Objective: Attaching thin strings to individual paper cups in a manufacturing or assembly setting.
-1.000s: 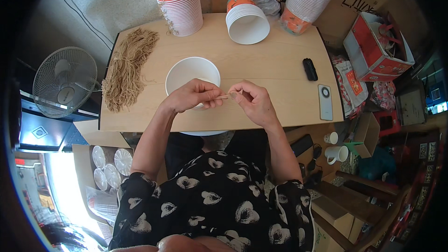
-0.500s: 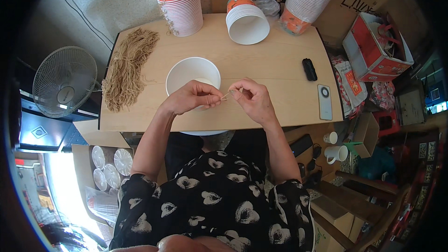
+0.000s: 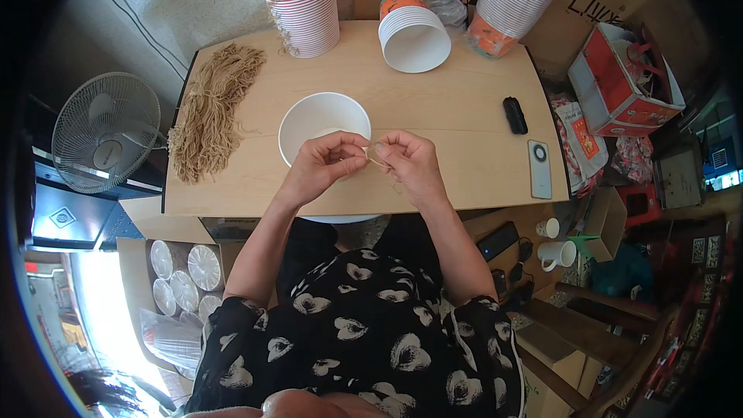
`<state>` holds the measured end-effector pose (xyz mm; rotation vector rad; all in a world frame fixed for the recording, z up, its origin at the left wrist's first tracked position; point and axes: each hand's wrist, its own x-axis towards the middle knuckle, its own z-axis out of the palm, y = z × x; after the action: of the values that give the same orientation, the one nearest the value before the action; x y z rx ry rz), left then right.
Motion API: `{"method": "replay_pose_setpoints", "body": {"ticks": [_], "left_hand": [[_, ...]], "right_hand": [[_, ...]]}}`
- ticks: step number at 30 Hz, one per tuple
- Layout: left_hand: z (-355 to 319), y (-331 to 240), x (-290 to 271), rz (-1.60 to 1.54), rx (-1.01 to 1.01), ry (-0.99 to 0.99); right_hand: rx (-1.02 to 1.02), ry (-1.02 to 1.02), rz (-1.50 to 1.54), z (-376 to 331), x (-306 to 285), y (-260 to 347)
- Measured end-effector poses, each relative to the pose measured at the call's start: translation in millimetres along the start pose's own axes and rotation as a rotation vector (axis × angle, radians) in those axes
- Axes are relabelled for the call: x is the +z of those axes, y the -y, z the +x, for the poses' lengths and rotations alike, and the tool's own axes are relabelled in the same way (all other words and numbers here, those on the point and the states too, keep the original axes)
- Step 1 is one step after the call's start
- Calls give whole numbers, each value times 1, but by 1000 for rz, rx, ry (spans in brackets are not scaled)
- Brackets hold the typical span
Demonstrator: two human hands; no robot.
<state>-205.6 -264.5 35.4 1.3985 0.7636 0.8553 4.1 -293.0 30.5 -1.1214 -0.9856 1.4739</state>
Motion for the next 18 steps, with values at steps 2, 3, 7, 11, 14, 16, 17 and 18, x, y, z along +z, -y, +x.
{"method": "replay_pose_setpoints", "body": {"ticks": [2,3,7,11,14,16,17,18], "left_hand": [[0,3,-1,-5,23,-17],[-1,5,-1,-8,47,-32],[-2,8,0,-41,86,-58],[-3,9,0,4,101,-98],[-4,11,1,12,110,-125],[-5,11,3,21,112,-140],[-5,10,4,21,111,-156],[-5,10,5,20,109,-172]], "right_hand": [[7,11,12,0,5,-2],[12,20,26,1,7,-2],[25,37,37,2,9,-9],[43,46,46,3,10,-9],[51,55,53,3,11,-9],[41,58,56,3,12,-10],[20,41,44,3,14,-10],[-2,23,32,2,15,-10]]}}
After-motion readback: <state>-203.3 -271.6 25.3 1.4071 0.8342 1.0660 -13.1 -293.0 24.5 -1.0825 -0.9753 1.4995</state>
